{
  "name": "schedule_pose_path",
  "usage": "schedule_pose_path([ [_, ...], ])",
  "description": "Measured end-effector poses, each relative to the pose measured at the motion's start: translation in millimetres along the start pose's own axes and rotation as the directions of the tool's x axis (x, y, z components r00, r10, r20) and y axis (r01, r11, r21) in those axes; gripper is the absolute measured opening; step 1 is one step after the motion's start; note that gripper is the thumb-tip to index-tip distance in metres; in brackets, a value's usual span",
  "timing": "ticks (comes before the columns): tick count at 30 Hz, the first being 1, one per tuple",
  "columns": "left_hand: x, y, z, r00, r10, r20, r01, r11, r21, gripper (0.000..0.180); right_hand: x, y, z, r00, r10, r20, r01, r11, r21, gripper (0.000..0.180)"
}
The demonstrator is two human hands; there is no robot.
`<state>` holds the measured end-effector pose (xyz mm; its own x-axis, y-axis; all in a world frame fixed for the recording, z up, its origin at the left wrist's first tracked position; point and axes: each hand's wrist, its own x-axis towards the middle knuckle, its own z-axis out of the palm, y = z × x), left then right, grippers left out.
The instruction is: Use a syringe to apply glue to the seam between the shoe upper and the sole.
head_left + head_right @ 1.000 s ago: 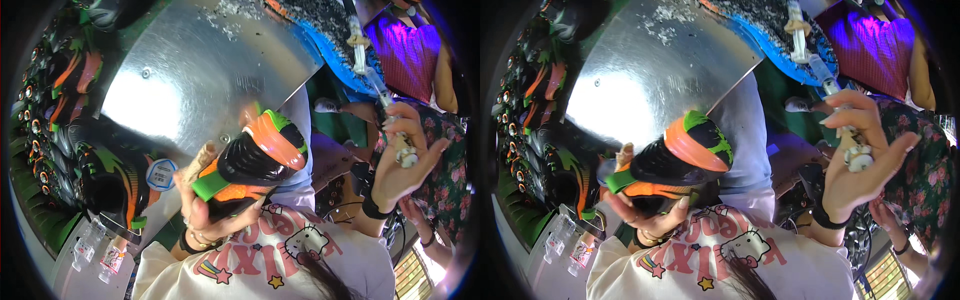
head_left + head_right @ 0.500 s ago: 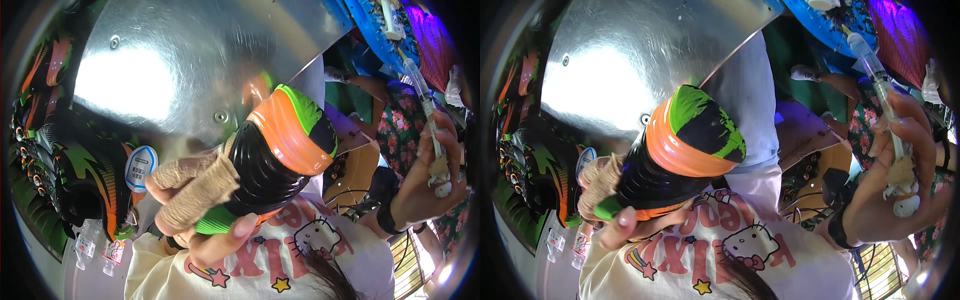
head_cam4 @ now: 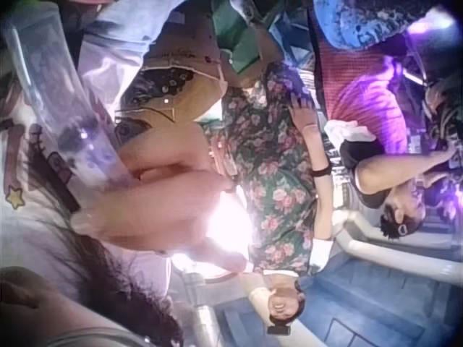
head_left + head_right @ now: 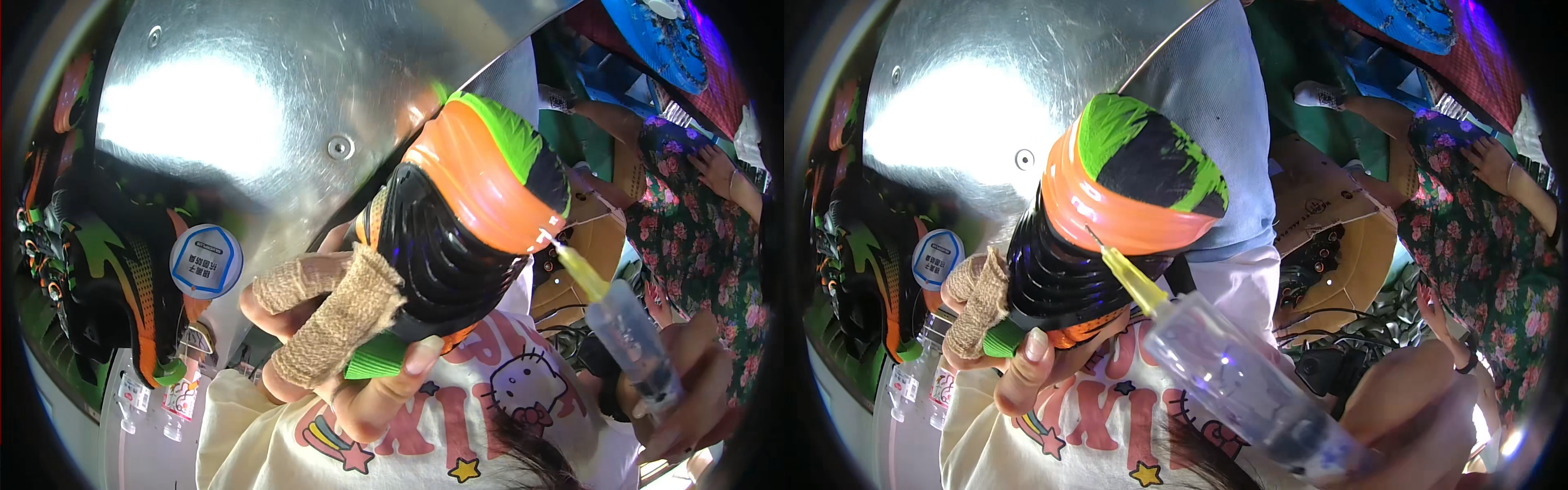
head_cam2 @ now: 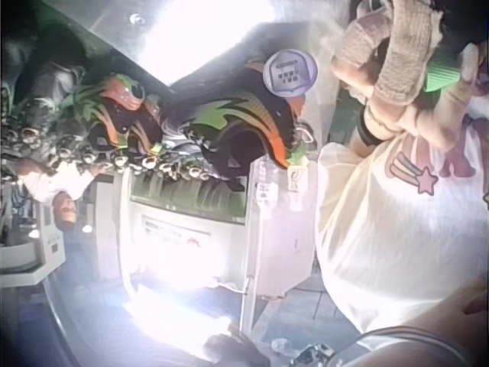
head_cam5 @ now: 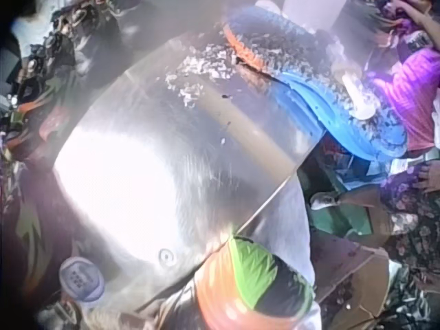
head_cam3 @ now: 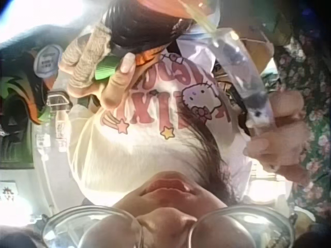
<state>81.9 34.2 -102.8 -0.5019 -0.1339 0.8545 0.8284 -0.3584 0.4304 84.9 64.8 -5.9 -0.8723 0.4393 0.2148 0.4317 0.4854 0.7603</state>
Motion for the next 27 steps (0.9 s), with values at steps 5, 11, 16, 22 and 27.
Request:
schedule_pose_path([
  [5, -7, 7, 7, 0.999, -0.016, -0.042, 0.014, 0.998, -0.055, 0.024, -40, 44, 33, 0.987, -0.025, 0.159, -0.015, 0.969, 0.245, 0.038],
  [11, 14, -31, 32, 0.998, 0.014, -0.057, -0.014, 1.000, -0.012, 0.026, -126, 151, 80, 0.952, -0.152, 0.265, -0.038, 0.800, 0.598, 0.037],
  [16, -2, -35, 41, 0.998, -0.003, -0.063, 0.001, 1.000, -0.030, 0.027, -89, 139, 61, 0.895, -0.279, 0.348, 0.297, 0.955, -0.001, 0.046],
  [22, 27, -43, 53, 0.998, 0.042, -0.054, -0.043, 0.999, -0.023, 0.028, -84, 147, 86, 0.938, -0.321, -0.132, 0.331, 0.942, 0.060, 0.048],
  [27, 3, -14, 27, 0.997, 0.023, -0.069, -0.027, 0.998, -0.052, 0.029, -101, 151, 100, 0.948, -0.258, -0.189, 0.269, 0.962, 0.039, 0.032],
])
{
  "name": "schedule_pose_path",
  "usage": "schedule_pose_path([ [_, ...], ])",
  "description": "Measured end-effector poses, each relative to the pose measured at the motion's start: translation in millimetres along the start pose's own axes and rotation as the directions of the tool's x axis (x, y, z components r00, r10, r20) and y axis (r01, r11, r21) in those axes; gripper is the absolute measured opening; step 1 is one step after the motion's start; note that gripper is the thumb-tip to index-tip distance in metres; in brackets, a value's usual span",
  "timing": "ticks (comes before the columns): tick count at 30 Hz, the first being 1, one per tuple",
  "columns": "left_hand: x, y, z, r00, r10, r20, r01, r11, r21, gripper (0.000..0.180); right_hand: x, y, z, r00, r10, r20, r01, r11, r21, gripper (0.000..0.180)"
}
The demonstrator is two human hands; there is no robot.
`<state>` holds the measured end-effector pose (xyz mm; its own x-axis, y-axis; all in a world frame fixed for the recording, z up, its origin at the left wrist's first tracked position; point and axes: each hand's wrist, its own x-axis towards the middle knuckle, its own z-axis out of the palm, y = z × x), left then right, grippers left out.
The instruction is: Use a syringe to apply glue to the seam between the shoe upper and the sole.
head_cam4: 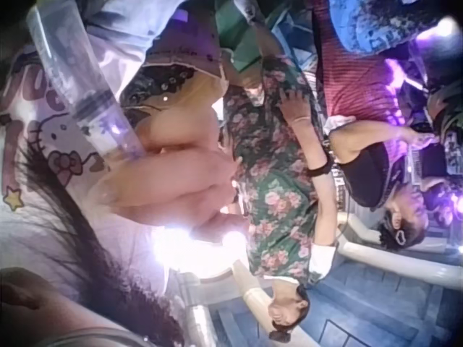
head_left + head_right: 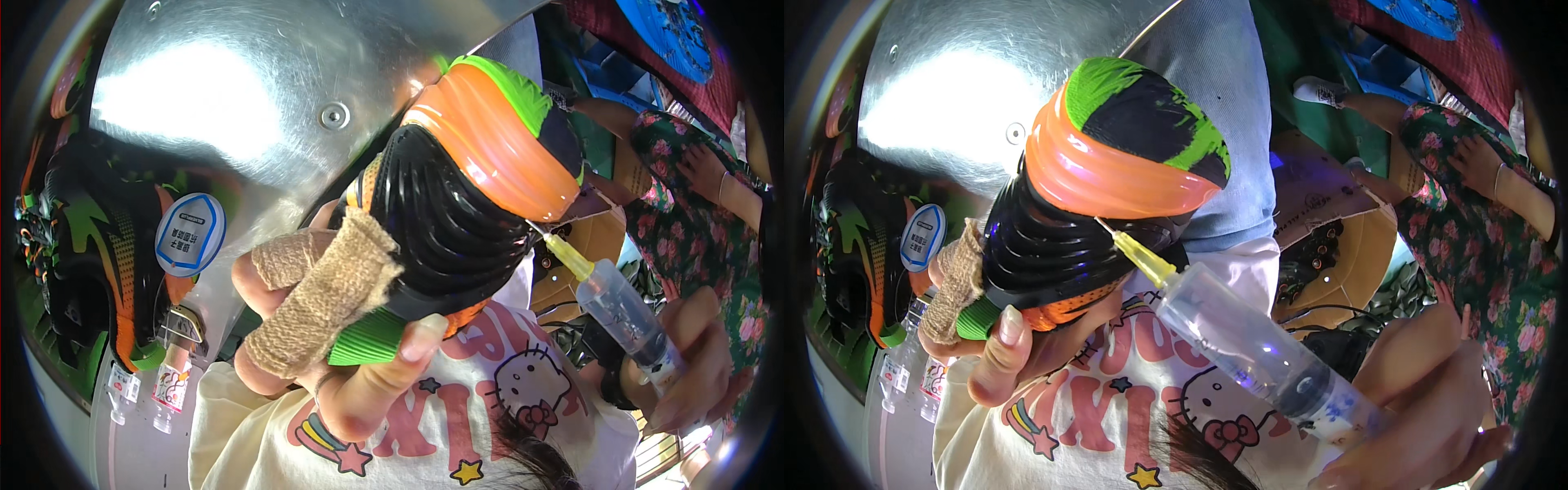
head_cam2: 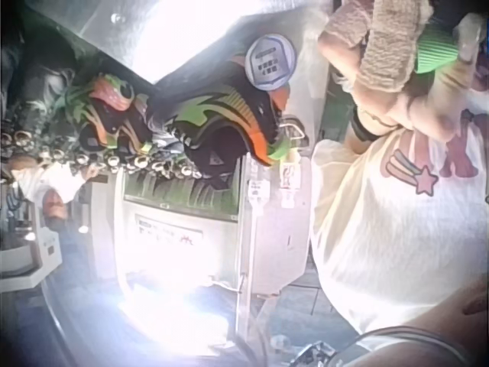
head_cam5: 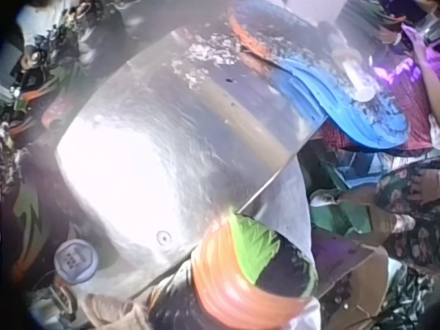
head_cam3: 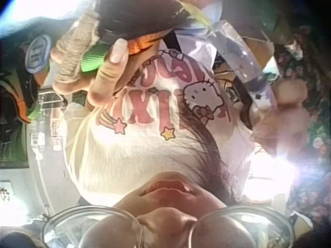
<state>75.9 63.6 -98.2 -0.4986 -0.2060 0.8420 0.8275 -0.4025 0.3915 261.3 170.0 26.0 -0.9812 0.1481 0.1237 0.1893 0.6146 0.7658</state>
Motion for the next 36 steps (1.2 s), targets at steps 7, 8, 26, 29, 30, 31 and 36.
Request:
schedule_pose_path([
  [7, -4, -67, -25, 1.000, 0.021, 0.012, -0.021, 1.000, -0.010, 0.031, -43, 1, 22, 0.986, 0.052, -0.157, -0.102, 0.938, -0.331, 0.019],
  [8, -4, -70, -26, 1.000, 0.027, 0.008, -0.027, 1.000, -0.010, 0.031, -33, 2, 15, 0.995, -0.026, -0.097, -0.013, 0.926, -0.377, 0.022],
  [26, 22, 48, -56, 0.884, -0.305, 0.354, 0.213, 0.937, 0.277, 0.031, -16, -27, 0, 0.989, 0.132, -0.060, -0.141, 0.972, -0.187, 0.021],
  [29, 28, 41, -68, 0.811, -0.415, 0.413, 0.266, 0.889, 0.373, 0.031, -14, -18, 3, 0.969, 0.126, -0.215, -0.189, 0.934, -0.304, 0.021],
  [30, 26, 37, -67, 0.782, -0.448, 0.433, 0.270, 0.870, 0.413, 0.031, -12, -19, 4, 0.964, 0.154, -0.216, -0.218, 0.925, -0.310, 0.021],
  [31, 27, 37, -68, 0.752, -0.480, 0.451, 0.271, 0.850, 0.452, 0.031, -12, -19, 5, 0.958, 0.183, -0.219, -0.248, 0.915, -0.317, 0.021],
  [36, 43, 53, -76, 0.664, -0.511, 0.546, 0.241, 0.837, 0.491, 0.048, -15, -5, -1, 0.908, 0.327, -0.261, -0.410, 0.820, -0.399, 0.020],
])
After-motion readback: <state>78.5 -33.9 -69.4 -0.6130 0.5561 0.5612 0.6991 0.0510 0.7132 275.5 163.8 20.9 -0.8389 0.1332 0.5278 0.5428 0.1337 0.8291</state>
